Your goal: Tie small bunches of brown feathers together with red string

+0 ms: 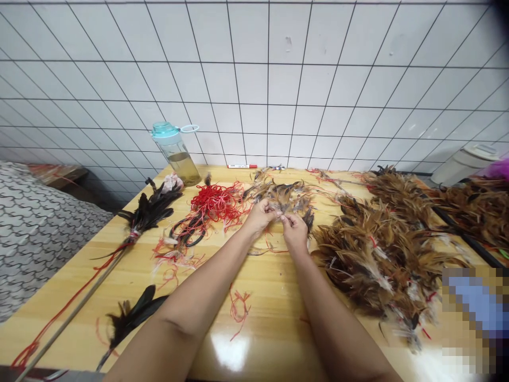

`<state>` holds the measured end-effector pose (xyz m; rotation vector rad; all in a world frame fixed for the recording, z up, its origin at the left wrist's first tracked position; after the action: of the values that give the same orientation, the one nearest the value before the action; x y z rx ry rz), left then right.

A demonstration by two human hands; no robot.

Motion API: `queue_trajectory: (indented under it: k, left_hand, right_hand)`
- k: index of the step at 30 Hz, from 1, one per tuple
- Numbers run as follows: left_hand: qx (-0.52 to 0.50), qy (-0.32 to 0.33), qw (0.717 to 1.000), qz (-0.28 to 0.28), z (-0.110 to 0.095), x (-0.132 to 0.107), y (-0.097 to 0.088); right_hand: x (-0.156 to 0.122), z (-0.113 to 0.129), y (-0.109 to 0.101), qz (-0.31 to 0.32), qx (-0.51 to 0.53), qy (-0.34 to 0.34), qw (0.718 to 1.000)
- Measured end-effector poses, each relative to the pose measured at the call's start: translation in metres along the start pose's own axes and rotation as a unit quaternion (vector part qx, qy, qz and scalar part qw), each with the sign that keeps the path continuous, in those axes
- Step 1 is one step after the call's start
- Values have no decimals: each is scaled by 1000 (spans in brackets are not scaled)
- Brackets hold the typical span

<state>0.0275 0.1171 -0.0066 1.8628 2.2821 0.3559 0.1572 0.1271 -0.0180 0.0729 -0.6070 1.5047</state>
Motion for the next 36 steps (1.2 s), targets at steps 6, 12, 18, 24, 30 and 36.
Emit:
queue_trajectory:
  k: [6, 12, 18, 24, 30, 36]
  left_hand:
    - [24, -15, 999, 18, 0, 0, 0]
    - [137, -8, 988, 68, -9, -1, 2]
    - [79, -11, 995, 52, -12, -4, 1]
    - [66, -33, 996, 57, -5, -2, -2]
    - [84, -50, 994, 52, -3, -1, -2]
    - [160, -41, 984, 74, -4, -1, -1]
  right_hand:
    - [-2, 1, 1, 30, -62, -19, 997]
    - [-5, 7, -1, 42, -176, -17, 983]
    - [-3, 5, -6, 7, -157, -4, 988]
    - [0, 0, -9, -11, -117, 3, 993]
    - [-1, 0, -8, -13, -122, -5, 992]
    - [-2, 0, -5, 7, -145, -10, 989]
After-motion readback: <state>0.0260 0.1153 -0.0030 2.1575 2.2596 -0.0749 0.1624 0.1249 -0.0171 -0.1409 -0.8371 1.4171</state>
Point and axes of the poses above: each hand's wrist, its own x-axis towards the middle knuckle, its own y-axis out of the palm, z = x × y, the point moved 5 cm from there along x, towards the middle knuckle, and after that the axes turned 1 degree about -x, right-handed, at the moved point
